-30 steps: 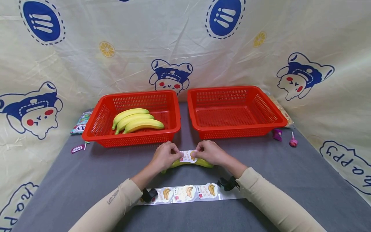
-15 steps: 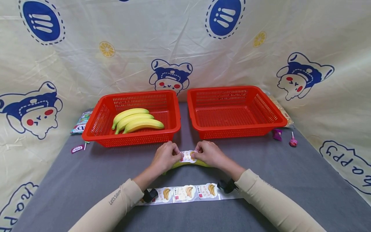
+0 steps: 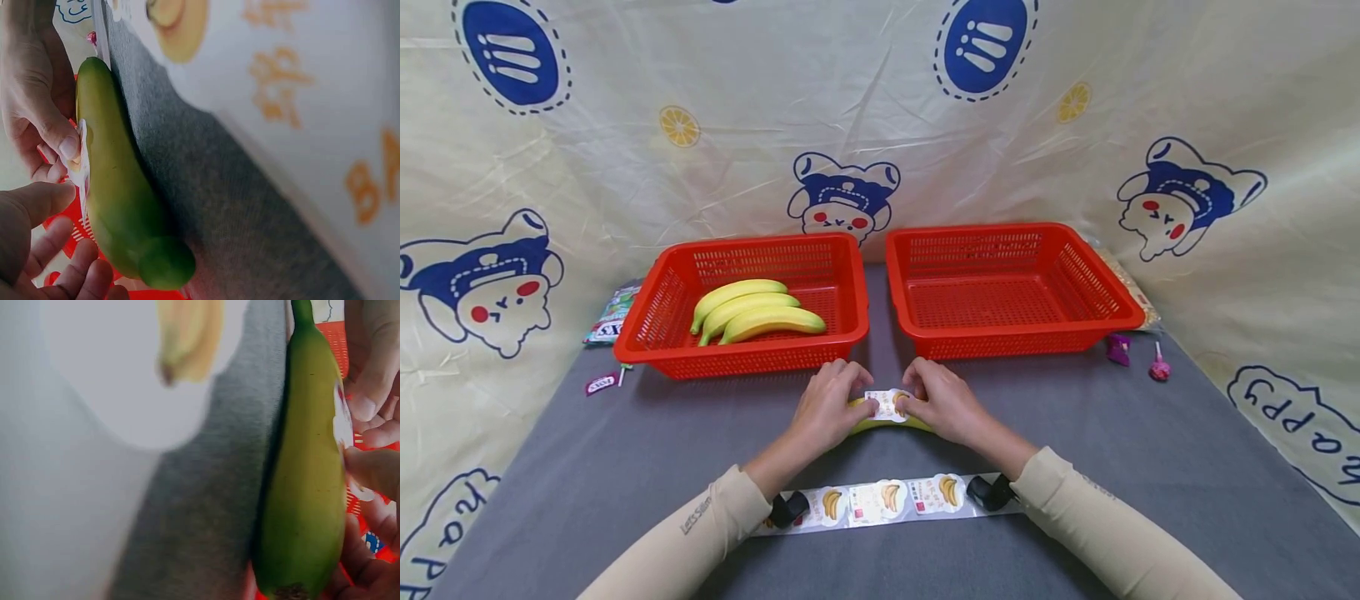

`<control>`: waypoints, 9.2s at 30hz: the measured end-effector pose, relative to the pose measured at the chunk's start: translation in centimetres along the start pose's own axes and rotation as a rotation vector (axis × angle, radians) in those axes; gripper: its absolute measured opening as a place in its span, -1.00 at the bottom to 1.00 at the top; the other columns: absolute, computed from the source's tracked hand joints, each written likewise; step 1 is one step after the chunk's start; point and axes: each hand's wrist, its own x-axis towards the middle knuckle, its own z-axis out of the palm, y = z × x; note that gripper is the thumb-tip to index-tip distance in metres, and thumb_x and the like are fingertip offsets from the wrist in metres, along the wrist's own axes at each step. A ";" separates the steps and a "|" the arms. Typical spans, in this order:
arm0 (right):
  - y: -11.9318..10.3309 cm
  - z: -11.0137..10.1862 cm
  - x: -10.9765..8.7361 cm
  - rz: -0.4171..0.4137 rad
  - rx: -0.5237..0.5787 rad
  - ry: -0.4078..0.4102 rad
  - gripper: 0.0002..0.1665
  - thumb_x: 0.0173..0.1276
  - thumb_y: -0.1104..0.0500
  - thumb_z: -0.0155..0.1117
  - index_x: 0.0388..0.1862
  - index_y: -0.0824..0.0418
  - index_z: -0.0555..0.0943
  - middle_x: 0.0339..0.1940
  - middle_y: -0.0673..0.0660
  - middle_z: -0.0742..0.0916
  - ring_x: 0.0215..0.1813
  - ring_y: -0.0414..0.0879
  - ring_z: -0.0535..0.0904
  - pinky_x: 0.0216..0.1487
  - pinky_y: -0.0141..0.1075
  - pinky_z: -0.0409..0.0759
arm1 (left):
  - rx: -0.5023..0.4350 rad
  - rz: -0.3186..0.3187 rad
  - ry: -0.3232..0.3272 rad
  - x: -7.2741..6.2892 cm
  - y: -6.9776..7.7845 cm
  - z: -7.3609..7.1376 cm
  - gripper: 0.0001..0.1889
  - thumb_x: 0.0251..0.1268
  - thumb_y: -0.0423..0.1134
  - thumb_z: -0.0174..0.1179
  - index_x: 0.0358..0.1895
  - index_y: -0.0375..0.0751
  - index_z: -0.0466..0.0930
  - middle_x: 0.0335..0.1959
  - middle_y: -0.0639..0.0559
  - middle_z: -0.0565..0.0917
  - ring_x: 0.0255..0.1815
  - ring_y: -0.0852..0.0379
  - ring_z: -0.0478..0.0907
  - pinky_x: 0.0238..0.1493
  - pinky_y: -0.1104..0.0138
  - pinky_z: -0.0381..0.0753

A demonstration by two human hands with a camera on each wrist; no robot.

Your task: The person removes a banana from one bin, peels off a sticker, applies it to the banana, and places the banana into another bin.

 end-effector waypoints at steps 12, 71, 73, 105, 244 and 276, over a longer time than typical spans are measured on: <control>0.3 -0.2 -1.5 -0.198 -0.126 0.110 -0.82 0.03 0.08 0.49 -0.48 -0.07 0.60 -0.32 0.01 0.50 -0.18 -0.12 0.30 -0.22 -0.31 0.26 | 0.031 0.087 0.019 -0.5 0.1 0.0 -0.89 -0.01 -0.18 0.37 -0.40 0.08 0.63 -0.26 0.05 0.50 -0.18 0.14 0.30 -0.19 0.30 0.32; 0.3 0.6 -1.3 -0.091 -0.163 0.034 -0.64 0.02 -0.02 0.49 -0.16 0.00 0.70 -0.39 -0.05 0.51 -0.30 -0.21 0.33 -0.29 -0.37 0.26 | 0.179 0.120 -0.023 -0.9 -0.3 0.1 -0.71 -0.01 -0.11 0.37 -0.18 -0.08 0.69 -0.30 0.04 0.53 -0.25 0.13 0.37 -0.29 0.33 0.44; 0.3 0.5 -1.3 -0.094 -0.164 0.030 -0.63 0.02 -0.02 0.49 -0.15 0.02 0.70 -0.39 -0.04 0.52 -0.31 -0.21 0.34 -0.29 -0.38 0.26 | 0.191 0.117 -0.043 -0.9 -0.3 0.1 -0.68 -0.01 -0.10 0.37 -0.15 -0.10 0.69 -0.28 0.03 0.53 -0.23 0.13 0.36 -0.28 0.34 0.43; -0.3 0.6 -0.6 -0.067 -0.267 -0.125 -0.40 0.05 -0.08 0.46 0.12 -0.02 0.61 -0.27 0.00 0.53 -0.25 -0.17 0.36 -0.28 -0.34 0.32 | 0.206 0.087 -0.110 -0.8 0.1 0.1 -0.60 -0.03 -0.11 0.41 -0.08 -0.17 0.64 -0.20 0.00 0.51 -0.18 0.10 0.36 -0.19 0.29 0.43; 9.5 -8.5 -1.6 0.444 0.947 0.171 -0.41 0.32 -0.16 0.15 0.00 0.34 0.51 -0.43 -0.08 0.71 -0.38 -0.23 0.58 -0.22 -0.43 0.60 | -0.077 -0.092 -0.201 -2.6 -1.9 -1.3 -0.66 0.01 -0.25 0.39 -0.11 -0.08 0.52 -0.21 0.09 0.54 -0.27 0.19 0.39 -0.18 0.28 0.37; 10.7 -9.6 -1.4 0.410 1.128 0.249 -0.72 0.32 -0.01 0.21 -0.51 0.09 0.67 -0.59 -0.07 0.71 -0.52 -0.23 0.57 -0.34 -0.42 0.58 | -0.124 -0.064 -0.138 -2.1 -0.3 -3.0 -0.64 -0.02 -0.28 0.40 -0.09 -0.09 0.57 -0.23 0.08 0.59 -0.29 0.19 0.46 -0.24 0.34 0.42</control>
